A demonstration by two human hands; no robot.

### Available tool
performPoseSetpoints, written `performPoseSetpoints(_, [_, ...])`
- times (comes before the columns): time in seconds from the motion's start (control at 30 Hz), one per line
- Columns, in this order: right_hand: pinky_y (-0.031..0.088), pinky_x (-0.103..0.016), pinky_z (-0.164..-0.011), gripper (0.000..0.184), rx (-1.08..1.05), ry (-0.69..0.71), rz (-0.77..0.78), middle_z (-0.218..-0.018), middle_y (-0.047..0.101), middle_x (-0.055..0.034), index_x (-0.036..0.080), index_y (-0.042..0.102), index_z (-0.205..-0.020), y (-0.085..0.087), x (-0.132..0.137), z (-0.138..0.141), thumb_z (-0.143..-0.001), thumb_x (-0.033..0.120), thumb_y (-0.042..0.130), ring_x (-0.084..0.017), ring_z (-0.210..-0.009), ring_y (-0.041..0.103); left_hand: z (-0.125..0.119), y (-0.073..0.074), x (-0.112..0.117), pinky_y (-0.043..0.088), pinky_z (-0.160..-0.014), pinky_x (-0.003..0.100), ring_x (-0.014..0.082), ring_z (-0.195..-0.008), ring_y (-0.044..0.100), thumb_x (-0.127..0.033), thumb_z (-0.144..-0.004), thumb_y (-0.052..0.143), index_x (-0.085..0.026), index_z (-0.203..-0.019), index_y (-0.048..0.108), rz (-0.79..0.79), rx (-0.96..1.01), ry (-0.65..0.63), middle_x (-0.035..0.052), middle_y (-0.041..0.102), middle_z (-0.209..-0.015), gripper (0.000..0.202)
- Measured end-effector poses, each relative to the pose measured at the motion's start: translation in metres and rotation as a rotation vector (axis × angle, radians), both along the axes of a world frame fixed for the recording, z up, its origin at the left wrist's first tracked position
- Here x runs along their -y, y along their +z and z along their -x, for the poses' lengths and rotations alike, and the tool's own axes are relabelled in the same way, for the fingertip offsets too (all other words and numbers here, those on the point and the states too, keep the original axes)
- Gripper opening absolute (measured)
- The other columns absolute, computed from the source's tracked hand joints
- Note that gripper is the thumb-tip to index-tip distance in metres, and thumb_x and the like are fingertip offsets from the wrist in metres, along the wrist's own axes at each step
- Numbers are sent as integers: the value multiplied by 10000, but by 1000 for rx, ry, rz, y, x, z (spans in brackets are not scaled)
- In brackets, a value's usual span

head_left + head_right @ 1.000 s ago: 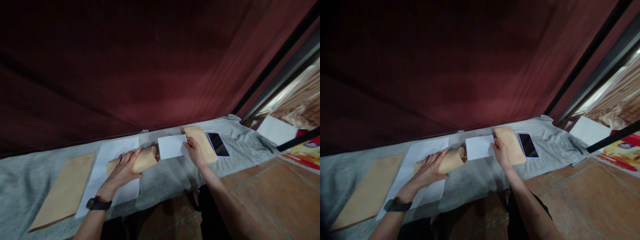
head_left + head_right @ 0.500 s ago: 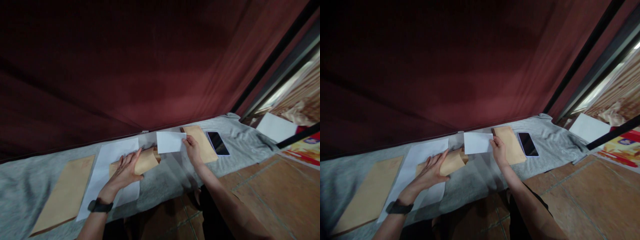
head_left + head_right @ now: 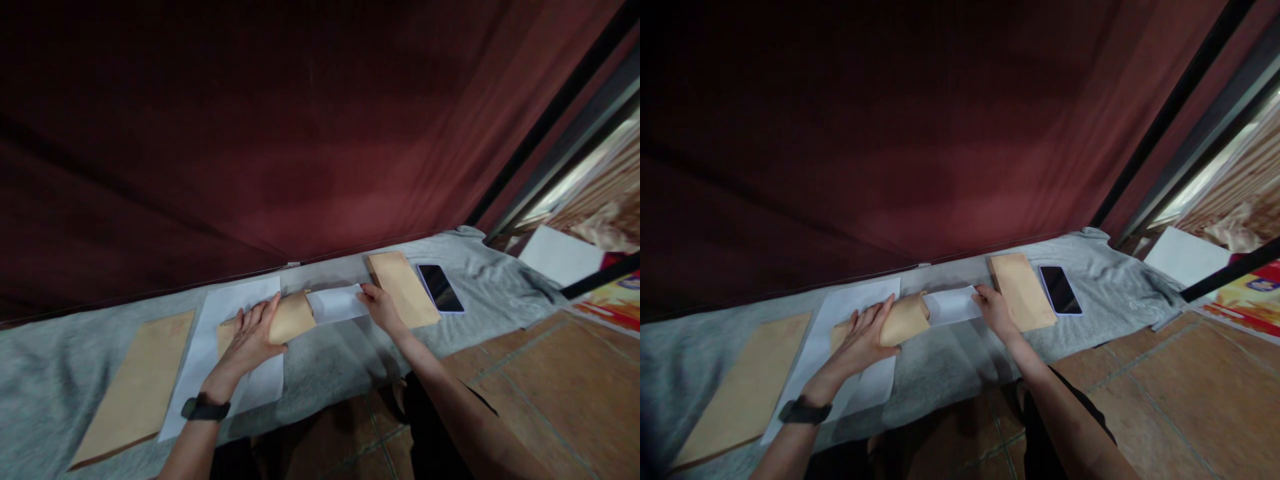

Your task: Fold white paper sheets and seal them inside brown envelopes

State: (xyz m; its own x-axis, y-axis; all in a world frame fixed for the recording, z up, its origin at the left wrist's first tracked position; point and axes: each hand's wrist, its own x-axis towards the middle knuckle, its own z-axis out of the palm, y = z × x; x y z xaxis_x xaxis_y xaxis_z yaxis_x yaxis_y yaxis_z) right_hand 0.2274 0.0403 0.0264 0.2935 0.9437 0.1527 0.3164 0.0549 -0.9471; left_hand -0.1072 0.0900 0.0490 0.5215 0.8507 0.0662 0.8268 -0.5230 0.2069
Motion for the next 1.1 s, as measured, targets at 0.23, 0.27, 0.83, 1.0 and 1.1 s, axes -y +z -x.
performPoseSetpoints(0.23, [326,-286,-595,214,12,26,27,-616,512,25,246,556,-650,0,0,5,-777,418,564,-160,-611,444,-1,-2,0,134,-1184,629,362,-1346,435,-359,-692,756,-320,-1595,8,-48,5,-50,112,456,-1425,1173])
performPoseSetpoints(0.27, [318,-287,-591,222,13,29,28,-606,498,27,246,539,-631,0,1,7,-776,412,568,-156,-602,433,-3,-2,0,137,-1185,631,362,-1351,431,-364,-696,759,-320,-1596,6,-63,13,-63,115,449,-1434,1174])
performPoseSetpoints(0.83, [433,-234,-634,229,26,210,134,-744,651,-9,192,677,-695,-18,2,54,-867,269,546,-141,-687,573,-45,2,14,143,-1195,634,374,-1400,384,-377,-741,749,-252,-1604,81,-197,38,-228,168,436,-1467,1099])
performPoseSetpoints(1.0, [435,-230,-639,169,126,174,142,-834,680,-39,178,681,-775,-15,3,58,-864,214,543,-143,-715,601,-47,-1,12,163,-1192,627,368,-1392,396,-395,-749,741,-242,-1606,111,-220,57,-237,172,448,-1455,1075])
performPoseSetpoints(1.1, [452,-241,-689,105,147,103,96,-880,679,-36,196,666,-839,-9,5,57,-818,170,566,-150,-749,617,-46,-2,12,166,-1192,625,369,-1380,412,-400,-745,744,-235,-1607,126,-226,72,-228,175,459,-1445,1073])
